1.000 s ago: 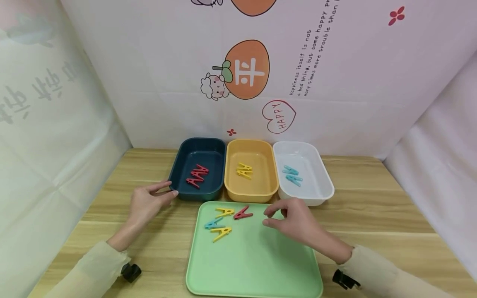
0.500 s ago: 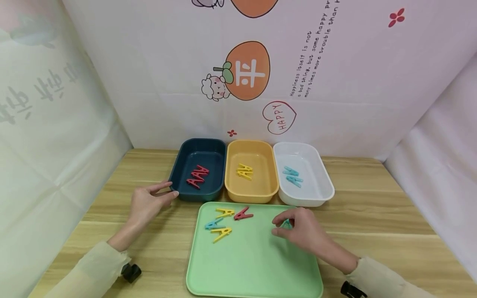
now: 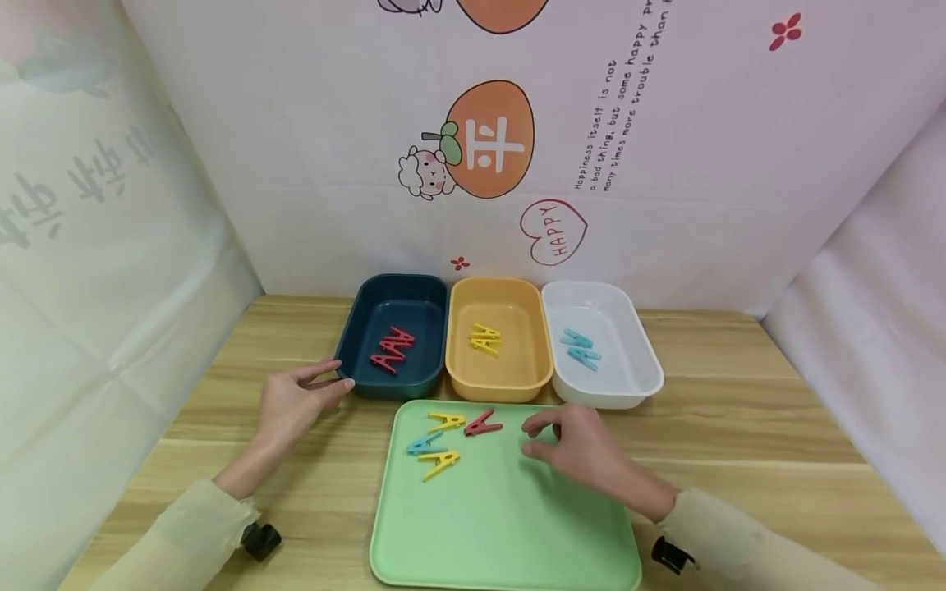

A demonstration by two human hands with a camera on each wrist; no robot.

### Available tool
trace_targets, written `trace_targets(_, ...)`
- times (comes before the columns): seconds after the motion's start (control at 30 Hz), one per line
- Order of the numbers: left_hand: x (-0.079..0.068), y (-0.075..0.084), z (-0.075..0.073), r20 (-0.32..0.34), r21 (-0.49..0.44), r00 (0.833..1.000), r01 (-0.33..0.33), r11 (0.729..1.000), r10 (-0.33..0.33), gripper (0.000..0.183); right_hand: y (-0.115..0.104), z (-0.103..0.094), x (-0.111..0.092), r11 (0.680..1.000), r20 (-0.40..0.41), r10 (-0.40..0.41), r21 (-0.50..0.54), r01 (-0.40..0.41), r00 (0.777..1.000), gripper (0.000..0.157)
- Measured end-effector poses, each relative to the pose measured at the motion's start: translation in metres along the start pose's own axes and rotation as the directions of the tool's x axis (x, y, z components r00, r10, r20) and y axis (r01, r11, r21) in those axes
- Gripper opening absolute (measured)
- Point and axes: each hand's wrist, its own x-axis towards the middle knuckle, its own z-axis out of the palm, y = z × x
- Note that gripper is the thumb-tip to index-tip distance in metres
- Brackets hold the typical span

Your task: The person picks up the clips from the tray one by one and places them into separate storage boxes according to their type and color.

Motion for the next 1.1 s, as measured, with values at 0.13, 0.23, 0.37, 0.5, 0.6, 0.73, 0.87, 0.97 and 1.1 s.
trace_targets(0.13, 0.000, 0.000, -0.001, -0.001, -0.003, 1.000, 0.002, 1.000, -0.002, 0.053, -0.005, 0.003, 0.010, 1.000, 0.022, -0.009, -0.018, 0.009, 1.000, 0.017)
trace_targets(0.23, 0.000, 0.000, -0.001, -0.001, -0.003, 1.000, 0.005, 1.000, -0.005, 0.053, -0.009, 0.004, 0.015, 1.000, 0.032, 0.003, -0.029, -0.002, 0.999, 0.017)
trace_targets(0.37, 0.000, 0.001, -0.001, -0.003, 0.003, 1.000, 0.004, 1.000, -0.004, 0.053, -0.013, 0.006, 0.022, 0.999, 0.030, -0.009, -0.046, 0.011, 0.999, 0.018)
trace_targets(0.5, 0.000, 0.001, -0.001, -0.007, 0.014, 1.000, 0.000, 1.000, 0.000, 0.052, -0.015, 0.008, 0.028, 0.996, 0.028, -0.041, -0.074, 0.043, 0.999, 0.019)
trace_targets(0.6, 0.000, 0.001, -0.001, -0.004, 0.011, 1.000, 0.003, 1.000, -0.003, 0.053, -0.018, 0.009, 0.032, 0.995, 0.033, -0.045, -0.091, 0.048, 0.998, 0.019)
trace_targets(0.73, 0.000, 0.000, -0.001, 0.005, 0.001, 1.000, 0.006, 1.000, -0.006, 0.053, -0.019, 0.011, 0.034, 0.992, 0.036, -0.064, -0.106, 0.067, 0.997, 0.021)
trace_targets(0.87, -0.001, 0.001, 0.000, 0.005, -0.005, 1.000, 0.005, 1.000, -0.005, 0.053, -0.021, 0.012, 0.036, 0.991, 0.036, -0.075, -0.110, 0.078, 0.997, 0.020)
trace_targets(0.97, -0.001, 0.001, 0.000, 0.000, -0.003, 1.000, 0.007, 1.000, -0.007, 0.053, -0.024, 0.013, 0.036, 0.992, 0.059, -0.069, -0.097, 0.074, 0.996, 0.019)
trace_targets(1.1, 0.000, 0.001, 0.001, -0.005, 0.002, 1.000, 0.001, 1.000, -0.001, 0.053, -0.026, 0.015, 0.036, 0.993, 0.093, -0.068, -0.091, 0.076, 0.993, 0.019)
